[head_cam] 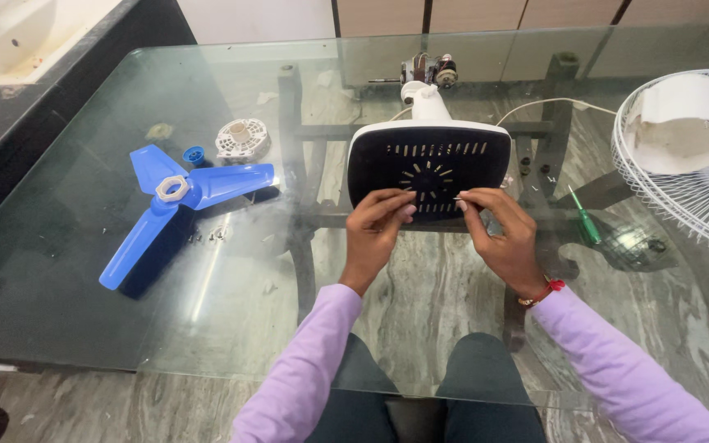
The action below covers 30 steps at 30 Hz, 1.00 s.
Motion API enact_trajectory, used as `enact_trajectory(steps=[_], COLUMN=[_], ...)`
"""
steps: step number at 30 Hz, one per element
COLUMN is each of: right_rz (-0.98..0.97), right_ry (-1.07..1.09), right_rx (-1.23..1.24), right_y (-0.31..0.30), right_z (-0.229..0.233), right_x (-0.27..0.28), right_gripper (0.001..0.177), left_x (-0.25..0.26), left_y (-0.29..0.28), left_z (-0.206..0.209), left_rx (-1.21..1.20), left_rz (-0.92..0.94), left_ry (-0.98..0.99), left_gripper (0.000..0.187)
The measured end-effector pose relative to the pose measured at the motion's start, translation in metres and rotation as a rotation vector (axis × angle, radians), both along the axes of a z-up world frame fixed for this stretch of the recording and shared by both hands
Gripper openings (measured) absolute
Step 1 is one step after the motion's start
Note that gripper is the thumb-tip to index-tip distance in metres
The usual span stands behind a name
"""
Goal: The person assembles a small electric fan by attaching a black rear grille to the white motor housing. They insert screws into the grille and tighten them with a green screwdriver, repeating the process for multiple screw holes.
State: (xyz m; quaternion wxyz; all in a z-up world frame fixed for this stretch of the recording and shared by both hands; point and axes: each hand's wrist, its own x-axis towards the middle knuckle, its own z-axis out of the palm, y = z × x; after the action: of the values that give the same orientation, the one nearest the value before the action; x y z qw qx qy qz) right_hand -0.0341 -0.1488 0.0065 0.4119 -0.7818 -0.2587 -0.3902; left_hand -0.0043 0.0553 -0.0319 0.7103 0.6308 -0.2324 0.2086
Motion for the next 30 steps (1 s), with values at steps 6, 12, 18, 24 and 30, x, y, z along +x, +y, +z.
enact_trajectory(steps=[6, 12, 18, 24, 30], right_rz=[0.032, 0.109, 0.138, 0.091, 0.097], right_ry=[0.028, 0.076, 0.234, 0.208, 0.166], right_rx=[0.015, 0.029, 0.155, 0.024, -0.012], right_y=[0.004, 0.007, 0.011, 0.011, 0.015], right_z=[-0.001, -0.004, -0.012, -0.013, -0.013], right_x=[-0.001, 0.0, 0.0, 0.001, 0.003], right_gripper=[0.018, 0.018, 0.021, 0.016, 0.013], left_x=[0.007, 0.017, 0.017, 0.015, 0.013], left_y=[-0.004, -0.001, -0.002, -0.006, -0.006], left_z=[-0.009, -0.016, -0.018, -0.019, -0.02], left_rx=[-0.05, -0.174, -0.262, -0.254, -0.189], left_rz=[-0.091, -0.18, -0.245, -0.307, -0.304], left_ry=[0.168, 0.29, 0.361, 0.363, 0.342], left_gripper=[0.02, 0.024, 0.026, 0.024, 0.024])
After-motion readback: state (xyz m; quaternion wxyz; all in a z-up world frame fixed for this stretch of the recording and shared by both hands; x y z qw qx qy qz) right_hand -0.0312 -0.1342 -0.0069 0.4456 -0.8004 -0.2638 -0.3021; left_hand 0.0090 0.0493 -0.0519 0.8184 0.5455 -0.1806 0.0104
